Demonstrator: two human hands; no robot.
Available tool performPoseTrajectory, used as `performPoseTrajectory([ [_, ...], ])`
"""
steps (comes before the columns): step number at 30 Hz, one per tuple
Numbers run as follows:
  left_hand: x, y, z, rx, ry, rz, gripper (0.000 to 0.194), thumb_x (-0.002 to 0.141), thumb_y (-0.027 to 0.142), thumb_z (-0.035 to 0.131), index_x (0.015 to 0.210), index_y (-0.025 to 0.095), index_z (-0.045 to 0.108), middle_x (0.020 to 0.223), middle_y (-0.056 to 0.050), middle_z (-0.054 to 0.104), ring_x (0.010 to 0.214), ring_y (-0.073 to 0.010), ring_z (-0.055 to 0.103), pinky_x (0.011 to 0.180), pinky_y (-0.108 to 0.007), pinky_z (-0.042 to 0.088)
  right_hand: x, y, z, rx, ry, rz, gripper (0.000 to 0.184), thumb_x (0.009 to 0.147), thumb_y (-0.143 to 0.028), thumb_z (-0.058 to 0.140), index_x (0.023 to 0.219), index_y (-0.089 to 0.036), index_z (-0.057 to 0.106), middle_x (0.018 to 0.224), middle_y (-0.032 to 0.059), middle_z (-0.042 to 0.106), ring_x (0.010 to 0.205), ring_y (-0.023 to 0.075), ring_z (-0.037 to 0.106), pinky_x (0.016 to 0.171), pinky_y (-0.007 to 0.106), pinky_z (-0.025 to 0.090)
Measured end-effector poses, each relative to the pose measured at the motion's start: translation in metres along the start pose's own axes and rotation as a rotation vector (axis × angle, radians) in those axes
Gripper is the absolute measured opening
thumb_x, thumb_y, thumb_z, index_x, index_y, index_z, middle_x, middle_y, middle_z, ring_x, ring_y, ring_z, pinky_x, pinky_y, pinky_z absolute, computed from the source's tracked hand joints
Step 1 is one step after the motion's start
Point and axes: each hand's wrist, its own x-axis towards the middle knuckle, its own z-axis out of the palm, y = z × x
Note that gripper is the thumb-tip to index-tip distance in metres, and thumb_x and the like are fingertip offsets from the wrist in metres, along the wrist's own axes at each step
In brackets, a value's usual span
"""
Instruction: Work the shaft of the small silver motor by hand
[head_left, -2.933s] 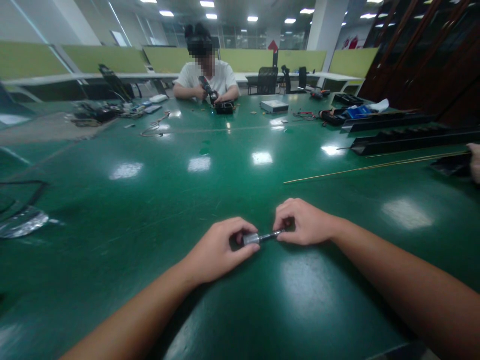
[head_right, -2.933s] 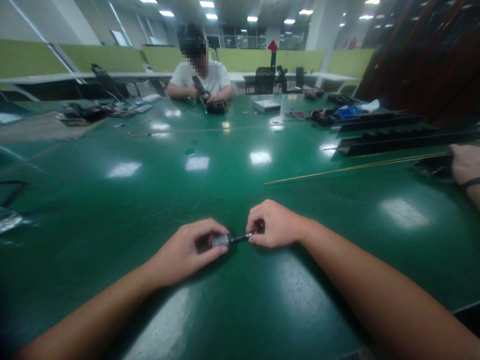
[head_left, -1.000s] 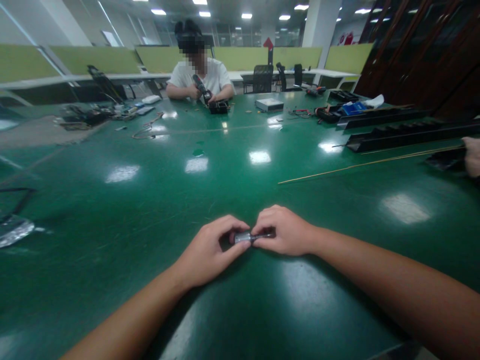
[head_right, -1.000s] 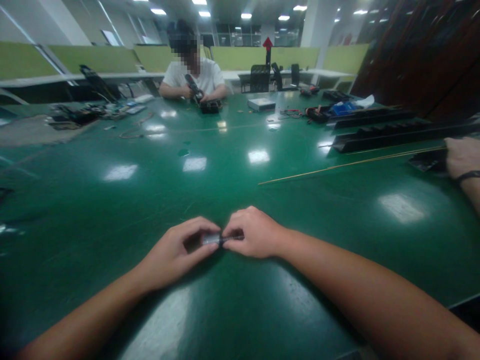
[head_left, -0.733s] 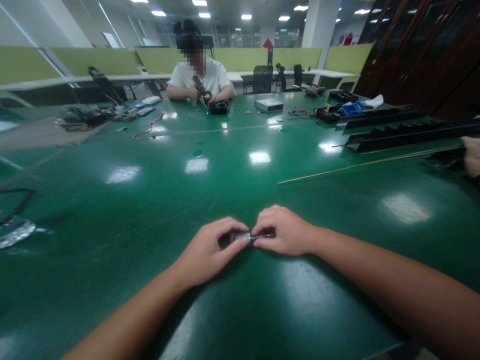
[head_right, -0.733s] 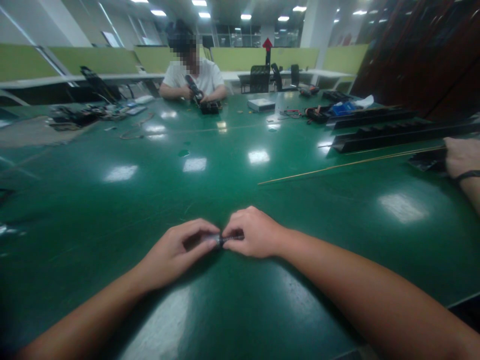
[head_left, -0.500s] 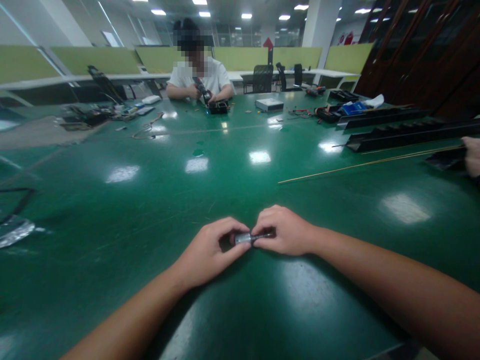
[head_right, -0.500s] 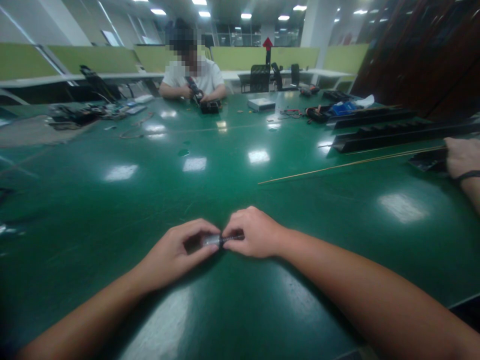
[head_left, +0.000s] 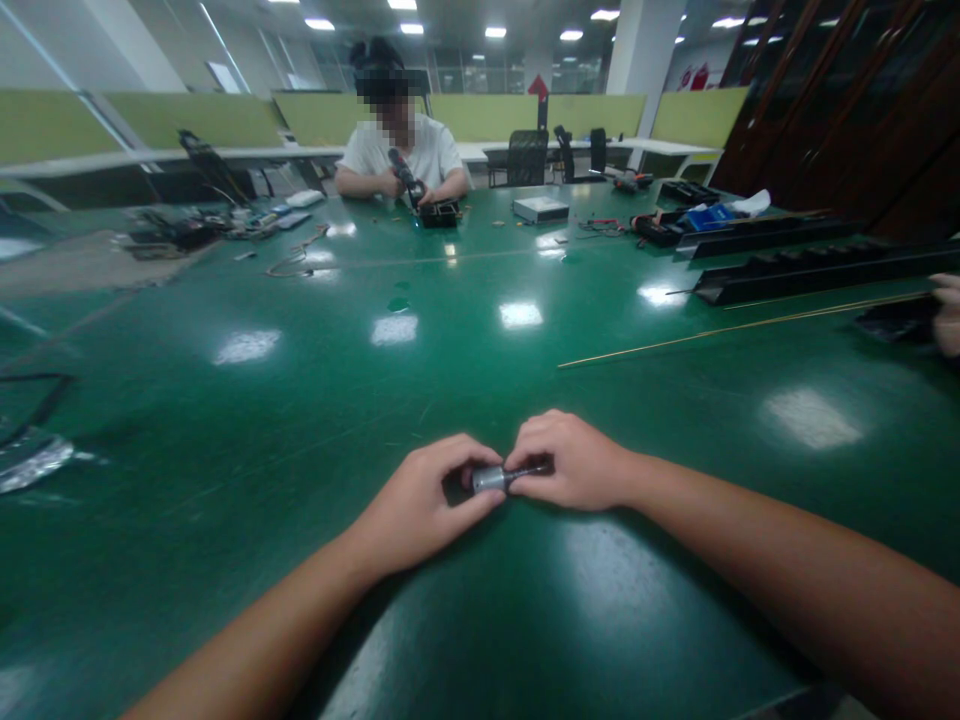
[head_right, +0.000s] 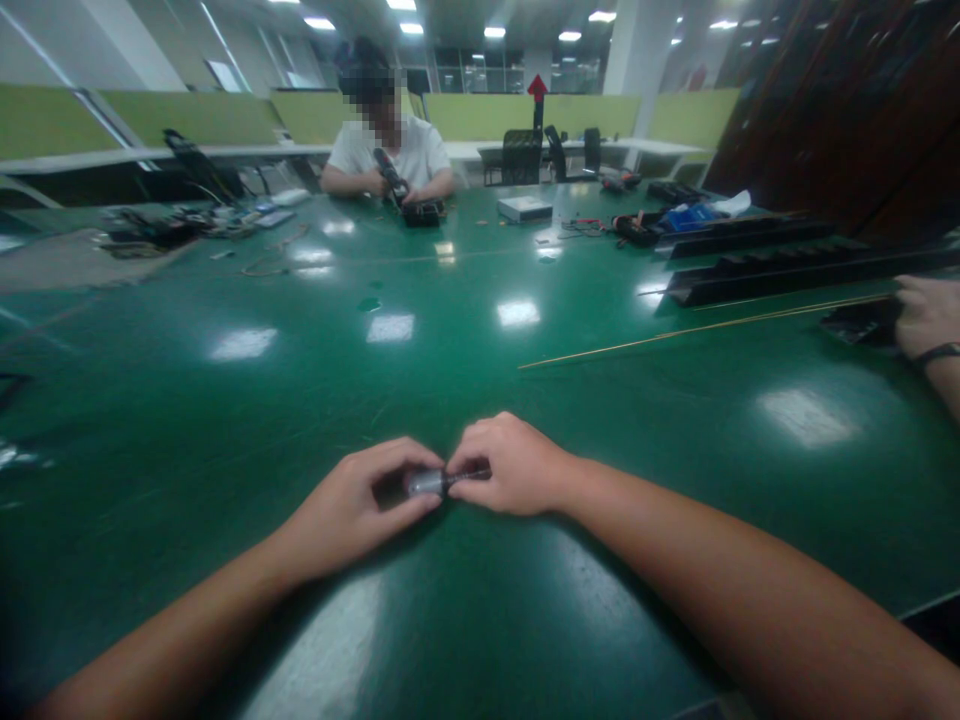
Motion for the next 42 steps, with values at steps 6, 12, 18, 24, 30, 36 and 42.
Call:
performPoseTrajectory([
  [6, -0.0004, 0.0, 0.0, 0.006, -0.002, 0.003, 0.019, 0.086, 0.029, 0.064, 0.103, 0.021, 0.066, 0.092, -0.003, 0.066, 0.082, -0.017, 0.061, 0.074, -0.028, 0.046, 0.0, -0.0005, -0.0002, -0.005, -0.009, 0.007, 0.011, 0.079, -0.025, 0.071, 0.086, -0.017, 0.073, 0.076, 0.0017, 0.068, 0.073, 0.0136, 0.06, 0.07, 0.026, 0.041],
  [12, -0.0008, -0.0008, 0.0007, 0.01, 0.002, 0.008, 0.019, 0.086, 0.03, 0.063, 0.103, 0.021, 0.067, 0.092, -0.002, 0.066, 0.082, -0.0167, 0.061, 0.073, -0.027, 0.046, 0.0001, -0.0001, -0.0007, 0.002, -0.009, 0.006, 0.011, 0.079, -0.025, 0.071, 0.087, -0.017, 0.073, 0.077, 0.0016, 0.068, 0.073, 0.0136, 0.06, 0.07, 0.026, 0.041],
  [18, -0.0003, -0.0001, 0.0007, 0.01, 0.002, 0.008, 0.019, 0.086, 0.03, 0.064, 0.103, 0.021, 0.067, 0.092, -0.002, 0.066, 0.081, -0.0162, 0.061, 0.073, -0.026, 0.046, 0.0005, -0.0005, -0.001, -0.004, -0.019, 0.012, 0.011, 0.08, -0.026, 0.071, 0.087, -0.017, 0.073, 0.077, 0.0017, 0.068, 0.073, 0.0136, 0.06, 0.071, 0.026, 0.041],
  [24, -0.0004, 0.0002, 0.0, 0.009, 0.005, 0.005, 0.019, 0.086, 0.03, 0.064, 0.102, 0.021, 0.067, 0.092, -0.002, 0.066, 0.081, -0.0164, 0.061, 0.073, -0.027, 0.046, 0.0006, -0.0007, -0.0001, -0.01, -0.015, 0.015, 0.011, 0.079, -0.026, 0.071, 0.086, -0.017, 0.073, 0.077, 0.0016, 0.068, 0.073, 0.0134, 0.06, 0.07, 0.026, 0.041],
  [30, -0.0003, 0.0013, -0.0005, 0.01, 0.0, 0.002, 0.019, 0.086, 0.03, 0.063, 0.103, 0.02, 0.067, 0.092, -0.003, 0.066, 0.082, -0.0169, 0.061, 0.073, -0.027, 0.046, 0.0005, -0.0006, -0.0003, 0.0, -0.01, 0.012, 0.011, 0.079, -0.025, 0.071, 0.087, -0.017, 0.073, 0.077, 0.0016, 0.068, 0.073, 0.0132, 0.06, 0.071, 0.026, 0.042],
  [36, -0.0002, 0.0019, -0.0006, 0.016, -0.005, 0.002, 0.02, 0.087, 0.03, 0.062, 0.103, 0.02, 0.067, 0.091, -0.003, 0.066, 0.081, -0.0174, 0.061, 0.073, -0.028, 0.046, 0.0003, -0.0008, -0.0008, -0.005, -0.017, 0.023, 0.012, 0.079, -0.027, 0.071, 0.087, -0.018, 0.073, 0.077, 0.0019, 0.068, 0.074, 0.014, 0.06, 0.071, 0.026, 0.042],
  [42, -0.0005, 0.0014, -0.0008, 0.007, 0.0, 0.002, 0.02, 0.086, 0.03, 0.063, 0.103, 0.02, 0.067, 0.093, -0.004, 0.067, 0.082, -0.0175, 0.061, 0.074, -0.028, 0.047, -0.0001, -0.0006, -0.0006, -0.009, -0.022, 0.022, 0.012, 0.08, -0.027, 0.07, 0.087, -0.018, 0.073, 0.078, 0.0019, 0.068, 0.074, 0.0138, 0.06, 0.072, 0.026, 0.042],
])
